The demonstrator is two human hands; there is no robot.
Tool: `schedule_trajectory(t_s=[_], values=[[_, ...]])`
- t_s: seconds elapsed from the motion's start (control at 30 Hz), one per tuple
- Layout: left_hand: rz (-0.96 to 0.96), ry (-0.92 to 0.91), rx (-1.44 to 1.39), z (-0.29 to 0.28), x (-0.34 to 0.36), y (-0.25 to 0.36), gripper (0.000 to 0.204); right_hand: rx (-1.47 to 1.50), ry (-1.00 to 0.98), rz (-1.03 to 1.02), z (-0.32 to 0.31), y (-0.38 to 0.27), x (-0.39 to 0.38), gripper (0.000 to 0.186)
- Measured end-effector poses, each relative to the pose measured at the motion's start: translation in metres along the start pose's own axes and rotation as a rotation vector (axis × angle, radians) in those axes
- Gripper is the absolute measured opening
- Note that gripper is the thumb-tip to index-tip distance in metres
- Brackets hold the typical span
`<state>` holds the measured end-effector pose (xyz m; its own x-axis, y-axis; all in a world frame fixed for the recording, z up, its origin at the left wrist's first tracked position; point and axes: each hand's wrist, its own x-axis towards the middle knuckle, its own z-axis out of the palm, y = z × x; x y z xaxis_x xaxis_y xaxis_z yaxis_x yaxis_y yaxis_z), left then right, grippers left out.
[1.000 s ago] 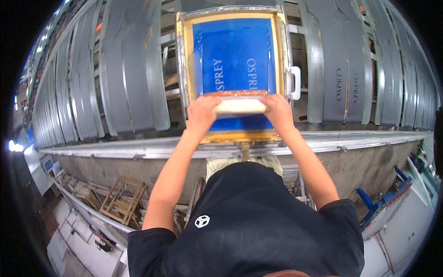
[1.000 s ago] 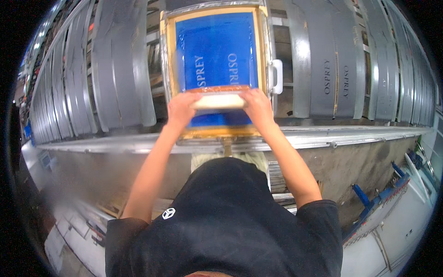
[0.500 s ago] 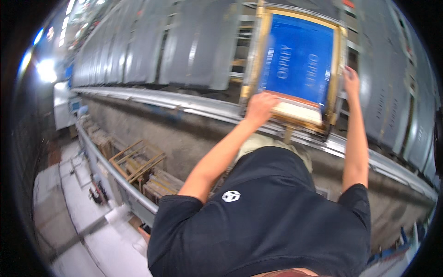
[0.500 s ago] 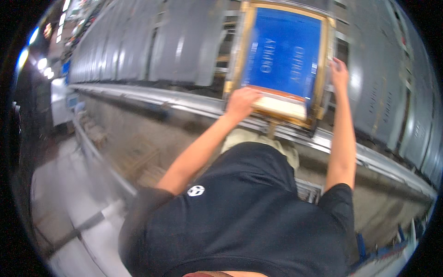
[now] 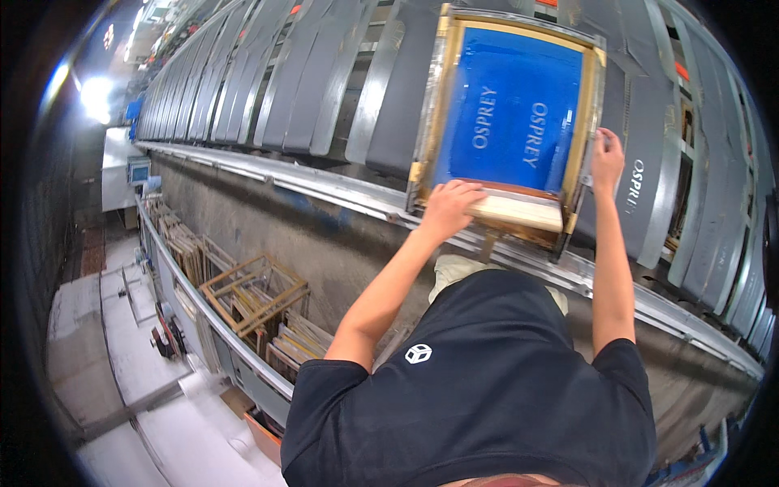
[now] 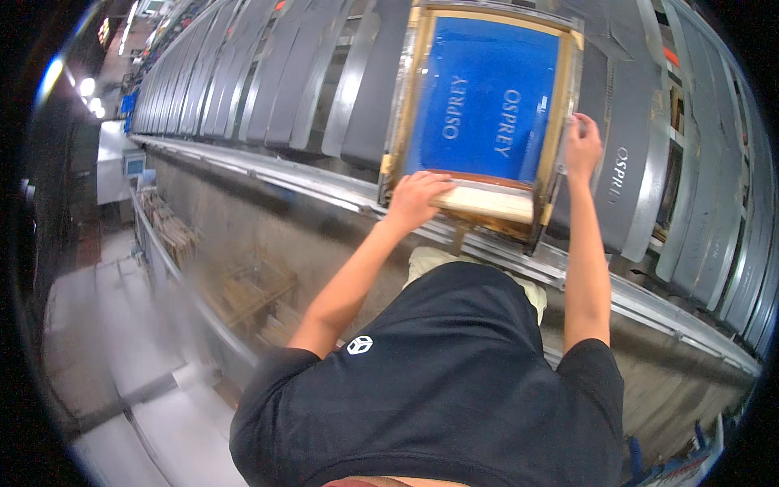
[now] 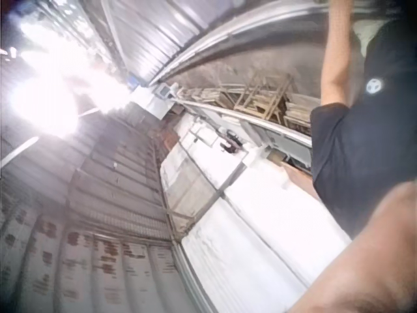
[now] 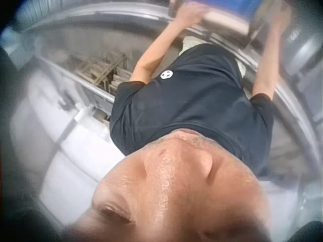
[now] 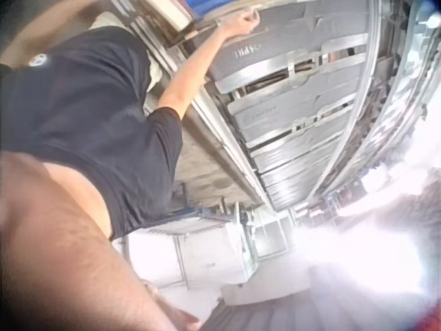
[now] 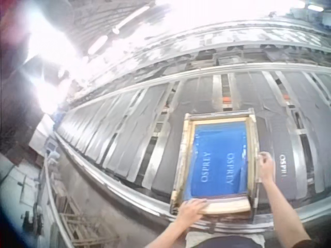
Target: The person uses a squeegee to spread blue ink across a screen printing frame labeled 'OSPREY' on a conveyor belt. They then move the frame to a workbench, pour black ink from a container into a cup, and prepare to continue the process.
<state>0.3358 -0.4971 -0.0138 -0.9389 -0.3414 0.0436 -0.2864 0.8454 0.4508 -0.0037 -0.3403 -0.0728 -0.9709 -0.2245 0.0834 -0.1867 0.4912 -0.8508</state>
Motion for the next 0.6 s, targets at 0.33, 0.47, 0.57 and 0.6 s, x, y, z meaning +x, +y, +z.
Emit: schedule_trajectory(t_s=[0.33,0.47,0.57,0.6], values=[[-0.005,-0.104,-0.002,-0.085,-0.035,-0.154,0.057,0.052,0.021,0.064,0.139,-0.099,-0.082,0.02],[0.008,-0.069,-0.018,-0.087,-0.037,-0.162,0.058,0.024,0.01,0.071,0.152,-0.098,-0.08,0.02],[-0.002,-0.046,-0.008,-0.091,-0.049,-0.171,0.057,-0.021,0.008,0.107,0.158,-0.096,-0.078,0.021],[0.021,-0.035,-0.012,-0.093,-0.056,-0.173,0.057,-0.03,0.014,0.087,0.16,-0.095,-0.078,0.022]])
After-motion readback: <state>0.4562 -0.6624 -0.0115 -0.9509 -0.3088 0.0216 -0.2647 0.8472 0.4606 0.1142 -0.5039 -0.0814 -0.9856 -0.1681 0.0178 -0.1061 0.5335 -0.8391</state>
